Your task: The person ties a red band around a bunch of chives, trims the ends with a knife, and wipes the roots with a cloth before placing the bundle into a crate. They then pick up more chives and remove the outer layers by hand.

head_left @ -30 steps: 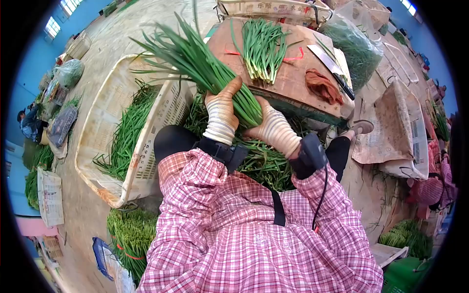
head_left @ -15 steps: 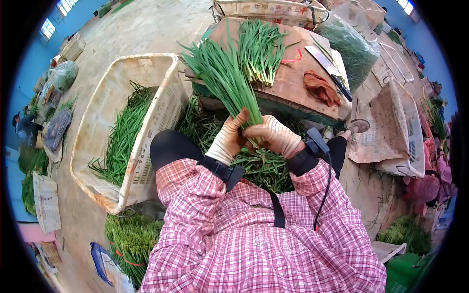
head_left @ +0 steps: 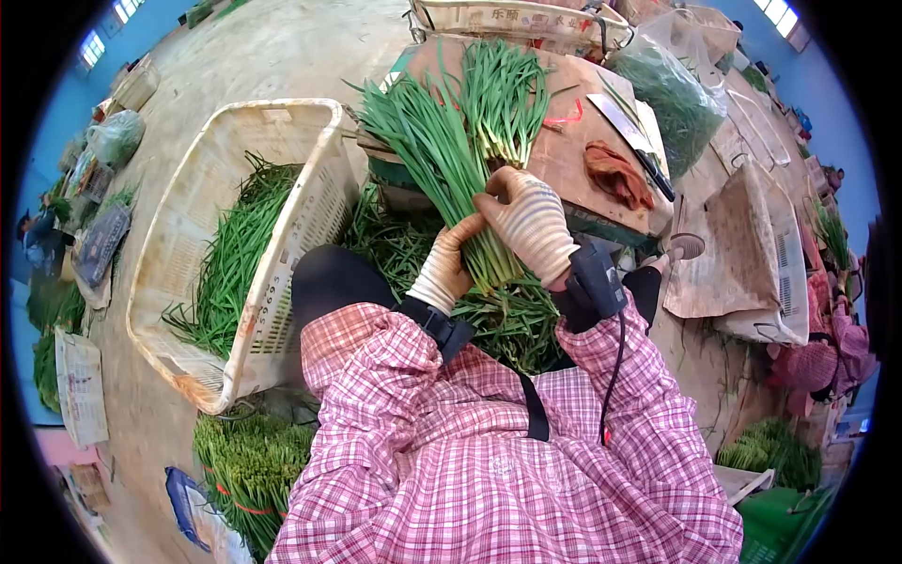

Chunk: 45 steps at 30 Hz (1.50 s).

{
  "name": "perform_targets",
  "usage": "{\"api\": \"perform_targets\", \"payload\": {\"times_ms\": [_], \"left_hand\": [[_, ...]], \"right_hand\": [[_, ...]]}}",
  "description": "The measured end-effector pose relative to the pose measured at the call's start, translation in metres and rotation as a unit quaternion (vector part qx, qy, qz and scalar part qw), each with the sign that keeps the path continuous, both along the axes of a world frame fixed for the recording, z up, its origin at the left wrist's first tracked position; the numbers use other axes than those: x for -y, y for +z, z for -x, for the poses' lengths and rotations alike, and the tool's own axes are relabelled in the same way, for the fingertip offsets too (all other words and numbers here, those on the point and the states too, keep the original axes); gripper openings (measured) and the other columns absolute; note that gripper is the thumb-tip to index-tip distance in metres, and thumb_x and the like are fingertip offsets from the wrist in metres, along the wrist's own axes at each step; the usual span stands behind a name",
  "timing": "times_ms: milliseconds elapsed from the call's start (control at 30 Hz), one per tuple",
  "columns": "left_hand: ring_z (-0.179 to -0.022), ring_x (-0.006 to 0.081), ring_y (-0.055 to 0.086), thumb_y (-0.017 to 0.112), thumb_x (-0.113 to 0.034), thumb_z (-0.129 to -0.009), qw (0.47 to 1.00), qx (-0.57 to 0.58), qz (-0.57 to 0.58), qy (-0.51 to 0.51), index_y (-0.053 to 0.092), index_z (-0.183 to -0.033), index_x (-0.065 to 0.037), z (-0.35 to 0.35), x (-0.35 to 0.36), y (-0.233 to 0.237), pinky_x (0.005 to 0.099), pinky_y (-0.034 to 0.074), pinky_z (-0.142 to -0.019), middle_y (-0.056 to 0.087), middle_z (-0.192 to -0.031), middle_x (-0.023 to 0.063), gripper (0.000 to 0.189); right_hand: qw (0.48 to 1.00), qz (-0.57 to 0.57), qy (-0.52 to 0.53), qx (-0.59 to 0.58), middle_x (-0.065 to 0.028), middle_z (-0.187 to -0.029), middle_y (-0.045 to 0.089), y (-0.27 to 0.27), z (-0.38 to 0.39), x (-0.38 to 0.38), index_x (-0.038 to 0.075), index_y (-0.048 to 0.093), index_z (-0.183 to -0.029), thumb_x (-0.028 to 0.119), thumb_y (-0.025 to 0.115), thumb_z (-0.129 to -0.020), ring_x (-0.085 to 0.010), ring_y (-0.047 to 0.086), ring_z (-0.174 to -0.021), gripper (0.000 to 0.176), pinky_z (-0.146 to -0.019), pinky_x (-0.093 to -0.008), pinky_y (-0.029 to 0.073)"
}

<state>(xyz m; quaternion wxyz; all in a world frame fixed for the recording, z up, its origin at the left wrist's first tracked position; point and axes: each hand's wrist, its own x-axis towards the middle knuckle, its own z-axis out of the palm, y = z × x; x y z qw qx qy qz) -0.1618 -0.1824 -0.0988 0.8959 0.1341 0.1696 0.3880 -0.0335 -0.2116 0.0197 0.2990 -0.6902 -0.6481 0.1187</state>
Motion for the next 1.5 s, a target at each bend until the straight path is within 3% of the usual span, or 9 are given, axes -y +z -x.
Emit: {"api": "perform_targets", "payload": {"times_ms": [233, 433, 533, 667, 800, 933, 1033, 1233, 1500], "left_hand": [[-0.107, 0.0252, 0.067, 0.075, -0.022, -0.09, 0.997, -0.056, -0.028, 0.052, 0.063, -0.125, -0.009, 0.005, 0.015, 0.002, 0.0462, 0.056, -0.096, 0.068, -0.12, 0.0081, 0.039], [-0.086, 0.0283, 0.073, 0.072, -0.024, -0.092, 1.0, 0.017, 0.011, -0.017, 0.065, -0.12, -0.002, 0.011, 0.008, 0.017, 0.0454, 0.063, -0.074, 0.072, -0.111, 0.0179, 0.036], [-0.095, 0.0296, 0.073, 0.069, -0.026, -0.095, 0.996, 0.075, -0.026, -0.037, 0.063, -0.124, -0.001, 0.01, 0.009, 0.016, 0.0473, 0.063, -0.082, 0.07, -0.118, 0.0194, 0.039], [-0.099, 0.0326, 0.071, 0.067, -0.027, -0.095, 0.996, 0.088, 0.02, -0.009, 0.061, -0.13, -0.004, 0.008, 0.009, 0.009, 0.0486, 0.062, -0.085, 0.065, -0.127, 0.0221, 0.042], [-0.094, 0.0307, 0.072, 0.071, -0.024, -0.093, 0.997, 0.068, 0.005, -0.037, 0.06, -0.128, -0.002, 0.014, 0.009, 0.02, 0.0469, 0.064, -0.079, 0.069, -0.12, 0.0202, 0.043], [-0.096, 0.031, 0.072, 0.07, -0.021, -0.093, 0.994, -0.089, -0.068, 0.005, 0.061, -0.129, -0.001, 0.015, 0.008, 0.02, 0.0444, 0.063, -0.083, 0.069, -0.12, 0.0206, 0.042], [-0.101, 0.0291, 0.071, 0.071, -0.019, -0.093, 0.98, -0.166, -0.105, 0.04, 0.06, -0.129, -0.002, 0.006, 0.013, 0.015, 0.0432, 0.06, -0.089, 0.069, -0.121, 0.0179, 0.041], [-0.116, 0.0338, 0.064, 0.062, -0.023, -0.096, 0.999, 0.022, 0.019, -0.029, 0.056, -0.133, 0.002, 0.02, 0.008, -0.005, 0.0526, 0.048, -0.105, 0.065, -0.129, 0.0172, 0.044], [-0.117, 0.0327, 0.064, 0.064, -0.029, -0.097, 1.0, 0.015, -0.001, 0.012, 0.057, -0.132, -0.001, 0.009, 0.014, 0.009, 0.0506, 0.05, -0.103, 0.066, -0.127, 0.0166, 0.045]], "right_hand": [[0.945, -0.211, 0.122, -0.216, -0.0131, -0.086, 0.066, -0.018, 0.018, 0.045, 0.003, 0.067, -0.097, 0.003, 0.071, -0.086, -0.0301, 0.066, -0.079, 0.012, -0.068, -0.037, 0.053], [0.897, 0.148, 0.206, -0.362, -0.0115, -0.086, 0.071, 0.045, -0.023, 0.116, 0.003, 0.071, -0.098, 0.01, 0.071, -0.088, -0.0222, 0.071, -0.081, 0.013, -0.073, -0.0344, 0.054], [0.998, 0.012, 0.055, -0.009, -0.017, -0.092, 0.07, 0.006, -0.049, 0.084, 0.004, 0.07, -0.102, 0.033, 0.064, -0.094, -0.0419, 0.065, -0.089, 0.031, -0.079, -0.0456, 0.051], [0.945, 0.159, 0.087, -0.273, -0.0142, -0.077, 0.067, -0.034, -0.04, 0.059, -0.002, 0.069, -0.097, 0.029, 0.067, -0.09, -0.0163, 0.062, -0.072, 0.033, -0.068, -0.0353, 0.05], [0.968, 0.222, 0.065, -0.1, -0.0132, -0.073, 0.066, -0.028, -0.075, 0.066, -0.004, 0.069, -0.093, 0.025, 0.068, -0.088, -0.0165, 0.062, -0.069, 0.029, -0.067, -0.033, 0.05], [0.906, 0.255, -0.086, 0.327, -0.019, -0.12, 0.069, -0.035, -0.102, 0.077, 0.005, 0.069, -0.122, 0.051, 0.069, -0.086, -0.0372, 0.068, -0.106, 0.058, -0.091, -0.0488, 0.052], [0.992, 0.081, -0.022, -0.092, -0.022, -0.124, 0.067, -0.041, -0.053, 0.067, -0.002, 0.055, -0.136, 0.049, 0.072, -0.087, -0.0328, 0.066, -0.11, 0.073, -0.095, -0.0436, 0.05], [0.777, 0.217, 0.098, -0.582, -0.0054, -0.117, 0.067, -0.059, -0.036, 0.057, 0.001, 0.056, -0.133, 0.031, 0.064, -0.098, -0.013, 0.065, -0.102, 0.047, -0.087, -0.0304, 0.055], [0.89, 0.162, 0.108, -0.412, -0.0067, -0.111, 0.068, -0.062, -0.03, 0.055, -0.001, 0.056, -0.131, 0.035, 0.059, -0.101, -0.013, 0.062, -0.094, 0.047, -0.083, -0.0311, 0.052]]}}
